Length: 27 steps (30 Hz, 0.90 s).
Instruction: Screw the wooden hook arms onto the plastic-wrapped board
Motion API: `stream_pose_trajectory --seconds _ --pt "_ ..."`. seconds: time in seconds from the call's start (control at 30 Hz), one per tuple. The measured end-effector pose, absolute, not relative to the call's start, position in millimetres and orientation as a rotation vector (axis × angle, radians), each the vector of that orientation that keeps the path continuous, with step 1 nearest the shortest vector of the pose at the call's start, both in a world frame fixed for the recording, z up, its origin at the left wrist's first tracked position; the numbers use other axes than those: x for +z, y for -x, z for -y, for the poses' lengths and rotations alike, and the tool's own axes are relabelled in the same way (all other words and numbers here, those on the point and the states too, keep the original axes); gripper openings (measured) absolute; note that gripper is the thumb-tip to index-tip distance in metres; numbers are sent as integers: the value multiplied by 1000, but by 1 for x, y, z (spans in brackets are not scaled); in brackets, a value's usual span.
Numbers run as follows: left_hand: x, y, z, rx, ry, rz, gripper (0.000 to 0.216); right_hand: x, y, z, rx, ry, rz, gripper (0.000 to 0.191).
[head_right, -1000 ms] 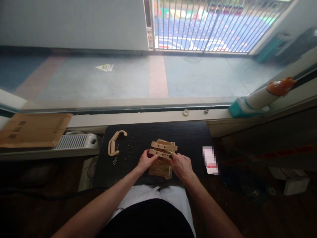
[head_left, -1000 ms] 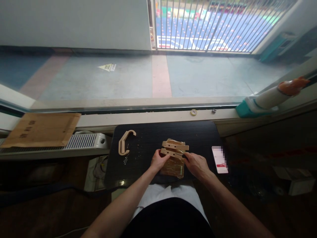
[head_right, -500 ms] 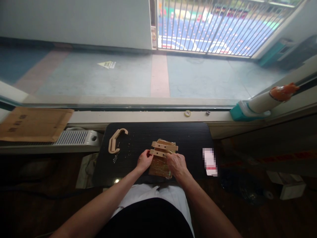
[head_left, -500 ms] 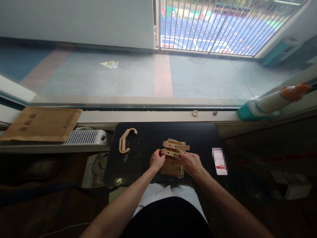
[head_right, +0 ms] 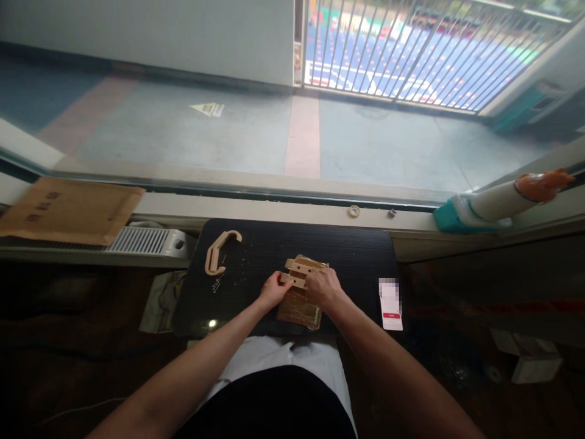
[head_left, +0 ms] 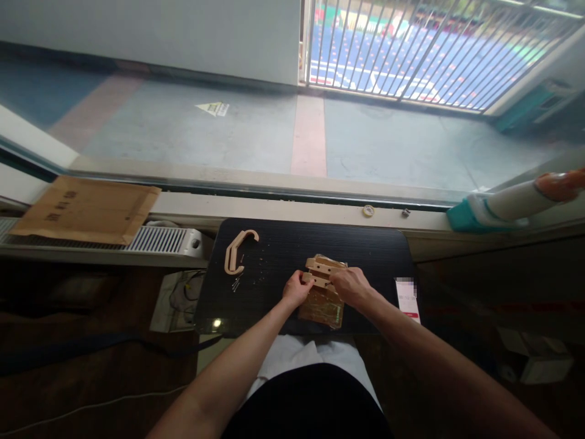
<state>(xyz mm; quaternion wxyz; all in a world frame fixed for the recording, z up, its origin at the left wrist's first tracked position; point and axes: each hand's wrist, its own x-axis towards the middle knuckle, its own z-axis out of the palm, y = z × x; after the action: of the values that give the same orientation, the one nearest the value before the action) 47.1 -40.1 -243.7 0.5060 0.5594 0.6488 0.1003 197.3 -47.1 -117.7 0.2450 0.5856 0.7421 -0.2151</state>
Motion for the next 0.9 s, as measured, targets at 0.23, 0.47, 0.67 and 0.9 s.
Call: stream_pose_trajectory --seconds 0.23,0.47,0.67,0.9 --pt "-234 -49 40 204 -1327 -1603 23 -125 -216 48 -619 -1722 -1951 27" --pt "-240 -55 51 222 -1256 -1611 45 -126 -212 56 -641 -1764 -1935 27" --pt "-244 -56 50 243 -1201 -1599 47 -118 -207 53 -603 -1745 -1935 26" --pt "-241 -57 49 210 -1176 -1617 48 -118 -177 54 -456 -1433 -2134 27"
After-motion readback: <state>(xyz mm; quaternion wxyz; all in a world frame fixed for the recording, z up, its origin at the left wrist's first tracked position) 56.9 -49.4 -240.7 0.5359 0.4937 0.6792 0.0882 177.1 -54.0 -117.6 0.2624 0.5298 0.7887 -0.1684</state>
